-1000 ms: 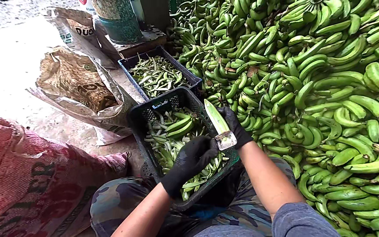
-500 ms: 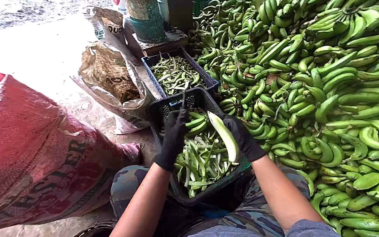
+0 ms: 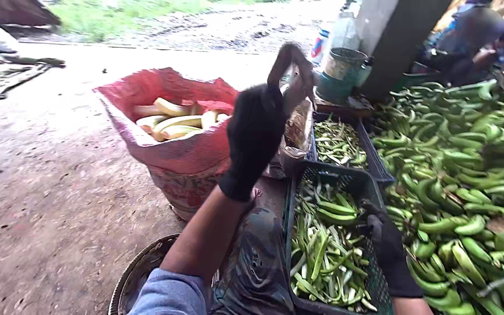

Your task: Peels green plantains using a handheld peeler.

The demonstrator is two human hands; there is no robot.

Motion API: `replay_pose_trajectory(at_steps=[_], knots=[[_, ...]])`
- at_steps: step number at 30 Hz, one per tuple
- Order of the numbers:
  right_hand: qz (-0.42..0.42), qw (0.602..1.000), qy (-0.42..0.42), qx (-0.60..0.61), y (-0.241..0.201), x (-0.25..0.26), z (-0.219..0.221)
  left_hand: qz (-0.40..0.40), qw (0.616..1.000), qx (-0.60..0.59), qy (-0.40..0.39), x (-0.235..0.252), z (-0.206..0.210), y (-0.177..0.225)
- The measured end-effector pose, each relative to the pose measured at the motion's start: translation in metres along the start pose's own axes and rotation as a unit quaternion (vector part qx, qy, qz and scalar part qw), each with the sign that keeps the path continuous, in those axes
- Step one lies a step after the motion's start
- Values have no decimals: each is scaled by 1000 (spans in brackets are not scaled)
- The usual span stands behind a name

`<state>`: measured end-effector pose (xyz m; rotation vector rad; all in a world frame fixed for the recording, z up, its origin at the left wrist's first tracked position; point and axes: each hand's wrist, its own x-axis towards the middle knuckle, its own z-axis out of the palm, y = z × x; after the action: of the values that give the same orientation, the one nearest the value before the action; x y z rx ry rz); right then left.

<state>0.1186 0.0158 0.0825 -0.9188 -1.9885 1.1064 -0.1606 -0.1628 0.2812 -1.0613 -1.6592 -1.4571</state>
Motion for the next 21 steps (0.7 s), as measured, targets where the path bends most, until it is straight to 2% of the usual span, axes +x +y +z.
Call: replay_pose_trajectory(at_steps=[2, 4, 7, 10, 13, 15, 19, 21], knots=[[1, 1000, -19, -24, 4, 3, 9, 72, 987, 120, 83, 38, -9, -14], [7, 997, -35, -69, 12, 10, 20, 94, 982, 130, 101, 54, -9, -23], [18, 980, -88, -179, 33, 22, 28, 35, 998, 52, -2, 27, 7, -11], [30, 912, -171, -372, 52, 33, 31, -12, 991, -72, -109, -27, 47, 0], [33, 822, -201, -531, 92, 40, 33, -115, 938, -258, -202, -85, 91, 4], [14, 790, -210, -576, 122, 42, 28, -211, 880, -338, -259, -115, 106, 9], [-3, 778, -234, -583, 143, 48, 18, -311, 800, -341, -383, -138, 110, 9], [15, 772, -246, -585, 153, 54, 20, -317, 782, -364, -394, -137, 107, 8]])
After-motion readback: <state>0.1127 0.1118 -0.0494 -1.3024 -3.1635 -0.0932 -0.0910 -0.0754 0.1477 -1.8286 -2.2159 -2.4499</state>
